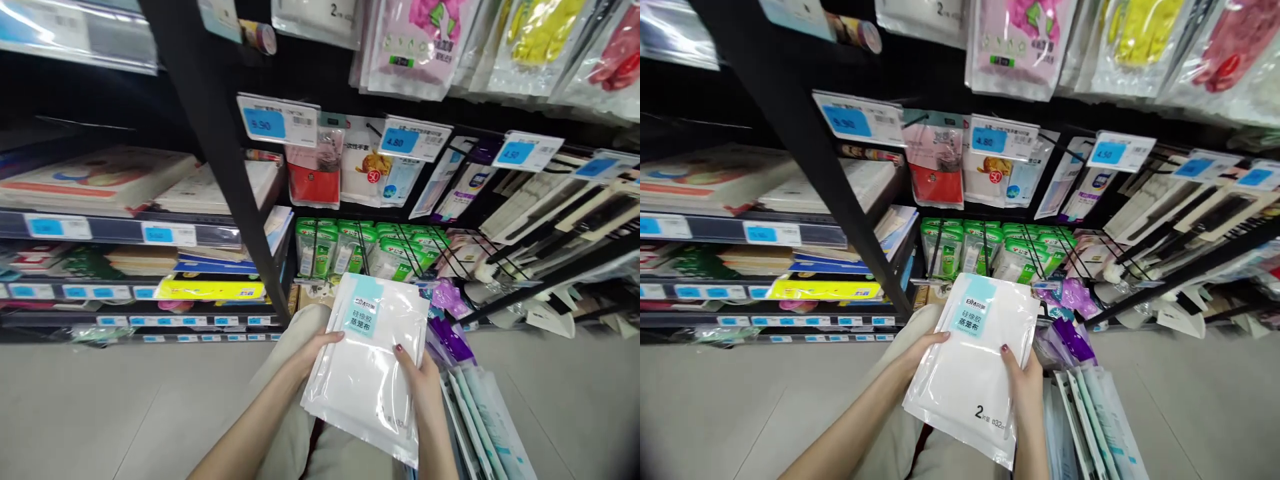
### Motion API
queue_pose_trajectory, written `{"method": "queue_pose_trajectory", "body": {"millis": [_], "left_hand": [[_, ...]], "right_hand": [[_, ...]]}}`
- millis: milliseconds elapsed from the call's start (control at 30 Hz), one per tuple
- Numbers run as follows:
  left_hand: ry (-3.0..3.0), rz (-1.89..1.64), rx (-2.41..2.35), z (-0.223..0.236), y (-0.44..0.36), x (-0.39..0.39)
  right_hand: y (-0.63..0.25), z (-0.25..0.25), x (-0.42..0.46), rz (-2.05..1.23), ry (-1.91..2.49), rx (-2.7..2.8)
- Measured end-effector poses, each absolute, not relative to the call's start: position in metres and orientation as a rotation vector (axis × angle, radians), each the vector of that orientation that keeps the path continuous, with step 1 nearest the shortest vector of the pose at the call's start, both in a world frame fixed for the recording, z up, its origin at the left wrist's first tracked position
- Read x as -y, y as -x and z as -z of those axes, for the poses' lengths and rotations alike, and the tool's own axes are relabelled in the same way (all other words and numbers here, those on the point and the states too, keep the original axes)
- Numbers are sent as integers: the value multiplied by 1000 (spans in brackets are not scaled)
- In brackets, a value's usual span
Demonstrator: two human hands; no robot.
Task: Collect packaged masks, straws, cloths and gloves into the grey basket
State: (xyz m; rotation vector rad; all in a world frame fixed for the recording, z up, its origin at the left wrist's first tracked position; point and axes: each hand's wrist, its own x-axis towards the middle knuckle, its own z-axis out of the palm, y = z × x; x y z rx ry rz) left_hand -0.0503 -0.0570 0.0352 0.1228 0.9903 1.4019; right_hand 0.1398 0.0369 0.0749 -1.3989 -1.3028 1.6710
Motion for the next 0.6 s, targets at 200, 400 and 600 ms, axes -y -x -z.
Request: {"method": "queue_pose_trajectory", "body": {"millis": [200, 400, 600], "left_hand": [[-281, -1324, -1059, -22, 46, 15], [-356, -1326, -987, -22, 40, 7], [-355, -1399, -1011, -28, 36, 27]], "right_hand": [[-156, -47, -51, -1635, 1363, 1177], [-177, -51, -32, -1129, 1518, 1427], [-198, -71, 26, -1121, 1632, 1569]]}}
